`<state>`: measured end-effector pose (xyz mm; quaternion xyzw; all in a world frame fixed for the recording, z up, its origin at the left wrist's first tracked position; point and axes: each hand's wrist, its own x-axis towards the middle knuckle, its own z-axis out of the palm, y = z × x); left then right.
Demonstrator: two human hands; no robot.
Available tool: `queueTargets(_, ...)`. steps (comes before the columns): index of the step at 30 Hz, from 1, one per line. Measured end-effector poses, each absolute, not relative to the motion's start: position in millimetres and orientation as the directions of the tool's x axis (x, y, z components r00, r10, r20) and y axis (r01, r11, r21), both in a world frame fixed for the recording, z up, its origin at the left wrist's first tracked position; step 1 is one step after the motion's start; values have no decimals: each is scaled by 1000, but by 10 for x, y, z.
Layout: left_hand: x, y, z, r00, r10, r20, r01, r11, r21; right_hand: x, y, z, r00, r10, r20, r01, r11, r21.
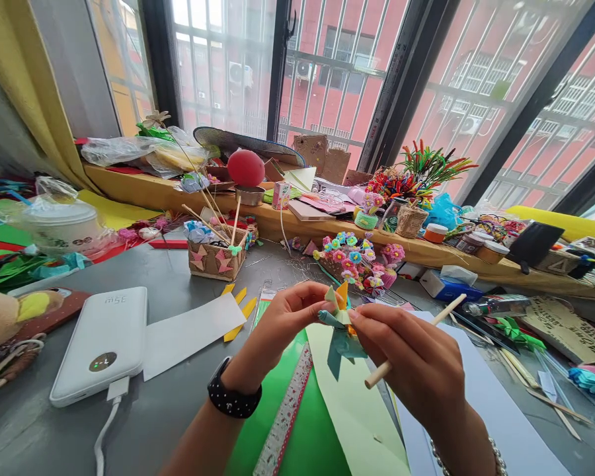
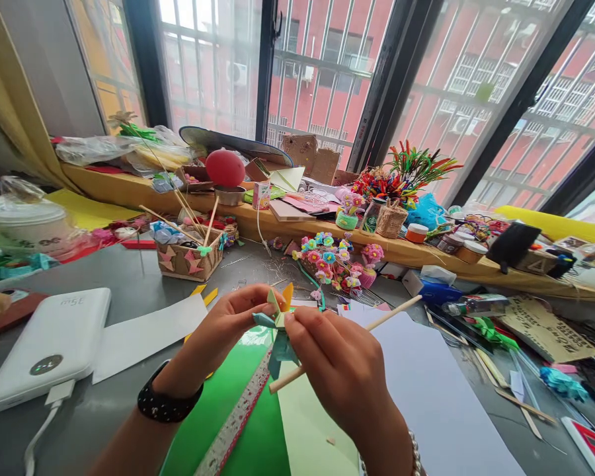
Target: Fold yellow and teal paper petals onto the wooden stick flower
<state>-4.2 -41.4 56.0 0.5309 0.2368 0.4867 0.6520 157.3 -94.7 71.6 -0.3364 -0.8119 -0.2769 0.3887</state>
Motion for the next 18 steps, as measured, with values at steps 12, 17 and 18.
queueTargets(12, -10, -417, 555, 323, 925, 199, -399, -58, 915, 1541, -930, 711, -431, 315, 846, 795, 575, 190)
queueTargets(17, 9, -435, 557, 322, 933, 162, -428, -9, 904, 1559, -956, 701, -468, 306, 829, 779, 585, 224)
queueTargets(18, 12, -437, 557, 321, 934, 156, -433, -2, 902, 1558, -959, 701, -468, 306, 829, 779, 586, 223)
